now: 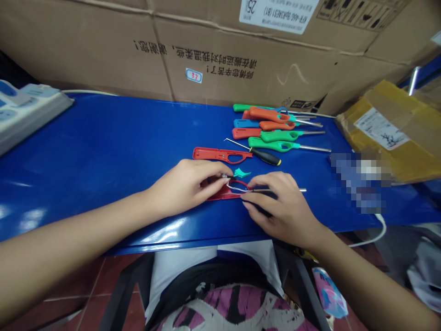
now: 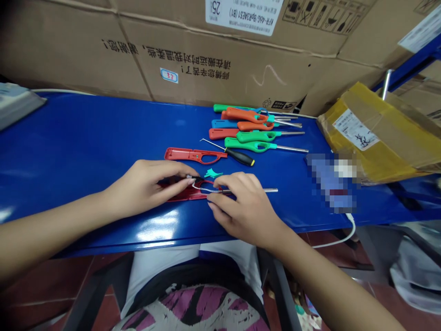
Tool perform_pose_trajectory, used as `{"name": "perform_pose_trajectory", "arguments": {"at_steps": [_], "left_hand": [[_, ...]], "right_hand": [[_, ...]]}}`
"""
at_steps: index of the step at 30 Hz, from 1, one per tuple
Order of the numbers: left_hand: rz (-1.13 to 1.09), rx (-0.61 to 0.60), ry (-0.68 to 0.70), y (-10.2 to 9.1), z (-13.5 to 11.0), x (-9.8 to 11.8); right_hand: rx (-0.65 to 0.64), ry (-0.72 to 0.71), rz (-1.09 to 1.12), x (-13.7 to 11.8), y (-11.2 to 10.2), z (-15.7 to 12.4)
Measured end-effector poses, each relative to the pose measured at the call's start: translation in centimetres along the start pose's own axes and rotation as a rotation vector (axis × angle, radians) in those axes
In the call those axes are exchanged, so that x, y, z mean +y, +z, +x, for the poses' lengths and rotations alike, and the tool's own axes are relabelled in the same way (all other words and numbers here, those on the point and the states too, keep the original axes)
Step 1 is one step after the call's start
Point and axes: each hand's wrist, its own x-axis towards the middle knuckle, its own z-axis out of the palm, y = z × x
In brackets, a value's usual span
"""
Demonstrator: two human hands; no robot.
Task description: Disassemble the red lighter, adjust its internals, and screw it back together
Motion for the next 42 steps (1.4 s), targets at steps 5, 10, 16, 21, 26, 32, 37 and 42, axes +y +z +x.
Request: {"name": "perform_pose_trajectory", "arguments": {"at_steps": [5, 10, 16, 21, 26, 32, 37, 42], "left_hand": [[0.015, 0.023, 0.018, 0.2, 0.0, -0.1], [0.009, 0.009, 0.053, 0.2, -0.2, -0.1], [0.008, -0.014, 0.09, 0.1, -0.3, -0.2], [0.005, -0.048, 0.074, 0.0, -0.3, -0.2], [0.004, -0.071, 0.071, -0.1, -0.3, -0.1], [0.004, -0.087, 0.088, -0.1, -0.2, -0.2], [0.015, -0.09, 0.107, -0.1, -0.2, -0.3], [0.021, -0.08, 0.106, 0.0, -0.4, -0.4]], "right_hand": [[-0.063, 0.054, -0.084, -1.4, 1.1, 1.0], [-0.052, 0.233, 0.092, -1.8, 1.6, 1.1], [0.013, 0.335, 0.369, -1.7, 1.8, 1.2], [0.006, 0.361, 0.382, -1.5, 1.9, 1.1], [-0.004, 0.375, 0.392, -1.7, 1.9, 0.9], [-0.001, 0.397, 0.429, -1.7, 1.7, 1.0], [0.048, 0.392, 0.416, -1.4, 1.6, 1.2], [-0.032, 0.253, 0.265, -1.6, 0.9, 0.5]]}}
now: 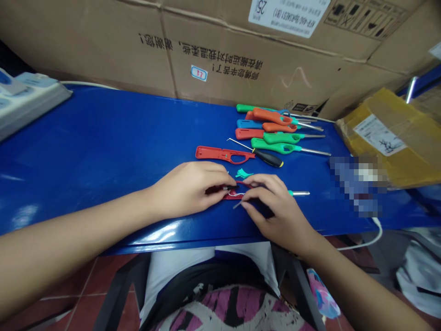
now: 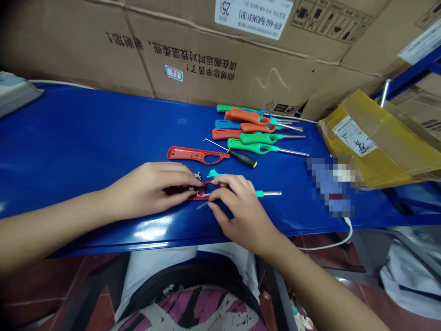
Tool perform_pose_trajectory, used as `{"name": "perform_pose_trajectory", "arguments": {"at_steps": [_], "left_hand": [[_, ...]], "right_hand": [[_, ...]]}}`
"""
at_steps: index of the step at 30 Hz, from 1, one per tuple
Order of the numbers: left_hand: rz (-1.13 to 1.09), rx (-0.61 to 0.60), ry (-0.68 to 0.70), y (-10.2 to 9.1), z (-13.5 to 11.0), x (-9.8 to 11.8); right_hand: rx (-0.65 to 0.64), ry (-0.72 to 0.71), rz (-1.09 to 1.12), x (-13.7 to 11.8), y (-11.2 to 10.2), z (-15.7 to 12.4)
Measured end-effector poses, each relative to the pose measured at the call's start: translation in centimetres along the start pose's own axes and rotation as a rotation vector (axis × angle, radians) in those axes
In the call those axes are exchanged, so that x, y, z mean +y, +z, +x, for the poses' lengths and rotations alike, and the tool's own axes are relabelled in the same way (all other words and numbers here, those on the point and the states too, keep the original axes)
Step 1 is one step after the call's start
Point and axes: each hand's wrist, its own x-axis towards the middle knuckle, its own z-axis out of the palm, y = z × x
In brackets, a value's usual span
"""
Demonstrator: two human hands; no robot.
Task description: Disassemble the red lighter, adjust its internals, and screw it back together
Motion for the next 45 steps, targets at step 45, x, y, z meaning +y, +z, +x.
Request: {"name": "perform_pose_trajectory", "arguments": {"at_steps": [45], "left_hand": [[-0.028, -0.042, -0.092, -0.2, 0.3, -0.3]], "right_hand": [[0.119, 0.07, 0.008, 3.7, -1.5, -2.0]]}}
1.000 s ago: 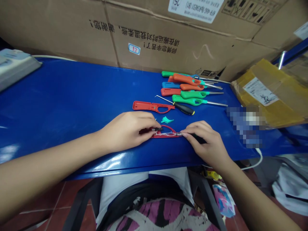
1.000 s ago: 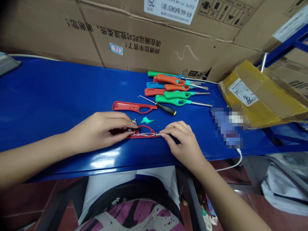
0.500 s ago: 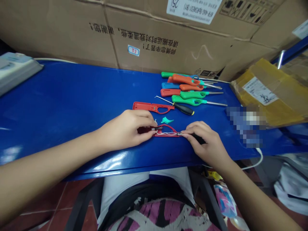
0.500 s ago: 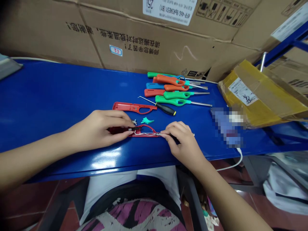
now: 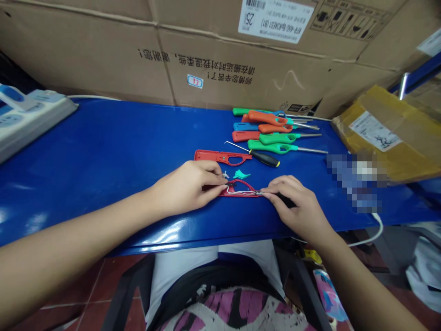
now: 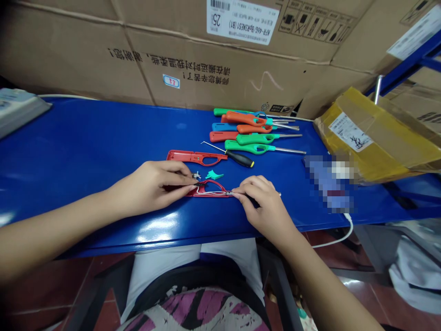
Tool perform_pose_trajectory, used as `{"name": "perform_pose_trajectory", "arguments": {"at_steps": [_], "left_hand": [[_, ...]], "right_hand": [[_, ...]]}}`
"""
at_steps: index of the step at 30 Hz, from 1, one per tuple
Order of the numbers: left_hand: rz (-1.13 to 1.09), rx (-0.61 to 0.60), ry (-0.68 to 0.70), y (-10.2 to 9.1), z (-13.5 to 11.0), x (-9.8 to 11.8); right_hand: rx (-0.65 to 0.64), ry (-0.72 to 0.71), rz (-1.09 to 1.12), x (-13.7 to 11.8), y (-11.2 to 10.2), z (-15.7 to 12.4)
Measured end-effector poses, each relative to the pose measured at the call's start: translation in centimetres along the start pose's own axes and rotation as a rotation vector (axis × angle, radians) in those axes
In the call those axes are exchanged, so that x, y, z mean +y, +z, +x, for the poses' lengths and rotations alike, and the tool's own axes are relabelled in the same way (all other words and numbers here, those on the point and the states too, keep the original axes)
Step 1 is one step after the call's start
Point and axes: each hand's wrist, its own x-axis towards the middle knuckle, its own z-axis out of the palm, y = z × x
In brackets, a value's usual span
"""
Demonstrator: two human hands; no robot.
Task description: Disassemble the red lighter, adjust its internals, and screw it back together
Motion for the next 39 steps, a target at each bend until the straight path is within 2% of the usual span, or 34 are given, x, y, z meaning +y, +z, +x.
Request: {"name": "perform_pose_trajectory", "arguments": {"at_steps": [5, 10, 13, 17, 20, 24, 27, 30, 39], "left_hand": [[0.006, -0.022, 0.006, -0.1, -0.1, 0.0], [0.006, -0.023, 0.0, 0.0, -0.1, -0.3], [0.019, 0.0, 0.016, 0.1, -0.1, -0.3], [0.03, 0.012, 0.019, 0.1, -0.2, -0.2], [0.026, 0.001, 0.005, 0.1, -0.2, -0.2], [0.016, 0.004, 0.003, 0.1, -0.2, -0.2], [0.01, 0.005, 0.002, 0.2, -0.2, -0.2], [-0.003, 0.029, 0.016, 0.2, -0.2, -0.2], [-0.09, 0.078, -0.021, 0.0, 0.1, -0.1]], "right_hand": [[0.046, 0.008, -0.036, -0.4, -0.1, 0.5], [0.069, -0.008, -0.033, -1.4, 0.4, 3.3], [-0.053, 0.008, -0.04, -1.9, 0.7, 5.3], [-0.29, 0.056, -0.134, -2.0, 0.8, 7.2], [-0.361, 0.121, -0.179, -1.8, 0.7, 7.8], [-0.298, 0.104, -0.137, -1.7, 0.3, 7.3], [-0.217, -0.037, -0.071, -1.8, -0.1, 6.0], [-0.225, -0.149, -0.095, -1.6, -0.5, 4.5], [-0.159, -0.168, -0.138, -0.9, 0.3, 2.4]]}}
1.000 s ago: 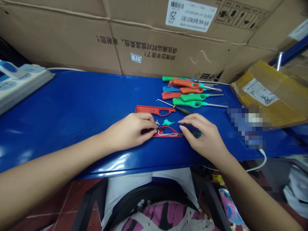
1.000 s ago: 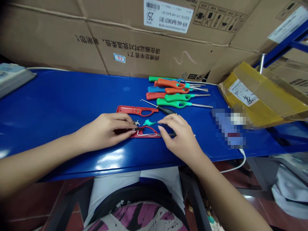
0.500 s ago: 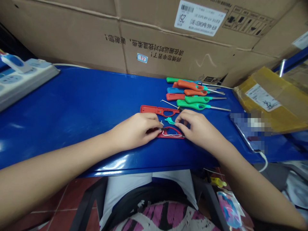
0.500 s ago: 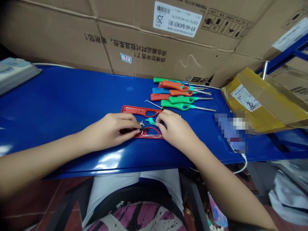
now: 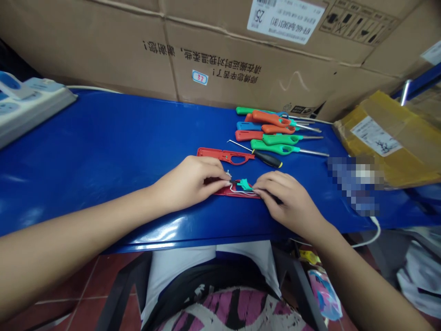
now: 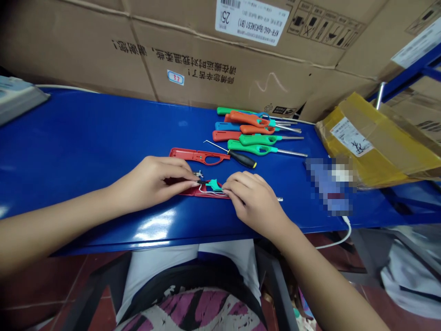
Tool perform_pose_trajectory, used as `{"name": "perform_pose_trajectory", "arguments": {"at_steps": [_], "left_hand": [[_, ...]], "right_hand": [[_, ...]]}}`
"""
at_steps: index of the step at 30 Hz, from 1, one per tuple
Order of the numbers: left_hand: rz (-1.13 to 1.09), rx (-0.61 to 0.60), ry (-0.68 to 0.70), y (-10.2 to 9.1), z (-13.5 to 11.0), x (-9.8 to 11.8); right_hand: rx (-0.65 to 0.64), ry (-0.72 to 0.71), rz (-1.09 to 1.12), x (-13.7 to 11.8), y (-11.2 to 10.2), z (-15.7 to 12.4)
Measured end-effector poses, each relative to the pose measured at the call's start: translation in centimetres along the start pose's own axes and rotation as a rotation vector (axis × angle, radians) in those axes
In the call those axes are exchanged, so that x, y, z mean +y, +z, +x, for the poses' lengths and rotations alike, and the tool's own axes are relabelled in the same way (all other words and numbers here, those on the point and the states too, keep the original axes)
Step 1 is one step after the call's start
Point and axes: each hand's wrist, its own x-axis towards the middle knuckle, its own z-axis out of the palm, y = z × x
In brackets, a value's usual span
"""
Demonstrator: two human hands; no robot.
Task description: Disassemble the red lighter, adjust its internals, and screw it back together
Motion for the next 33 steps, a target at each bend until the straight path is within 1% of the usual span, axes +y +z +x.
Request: {"name": "perform_pose_trajectory", "arguments": {"at_steps": [4, 8, 11, 14, 20, 27, 33], "left_hand": [[-0.011, 0.034, -0.041, 0.08, 0.11, 0.1], [-0.053, 0.026, -0.038, 0.04, 0.05, 0.16], [-0.078, 0.022, -0.024, -0.01, 0.06, 0.25], [-0.073, 0.043, -0.037, 0.04, 0.12, 0.31], [-0.089, 0.057, -0.087, 0.19, 0.06, 0.35], [-0.088, 0.055, -0.131, 0.19, 0.13, 0.53], [-0.111, 0.047, -0.118, 0.18, 0.27, 0.7]], "right_hand": [[0.041, 0.03, 0.024, -0.07, 0.41, -0.21], [0.055, 0.015, 0.045, 0.08, 0.61, -0.43], [0.032, -0.006, 0.006, 0.25, 0.53, -0.5], [0.007, -0.008, -0.027, 0.33, 0.42, -0.51], [0.012, -0.022, -0.013, 0.28, 0.38, -0.52], [-0.008, -0.047, -0.079, 0.13, 0.06, -0.53], [0.005, -0.071, -0.12, -0.16, 0.09, -0.29]]}}
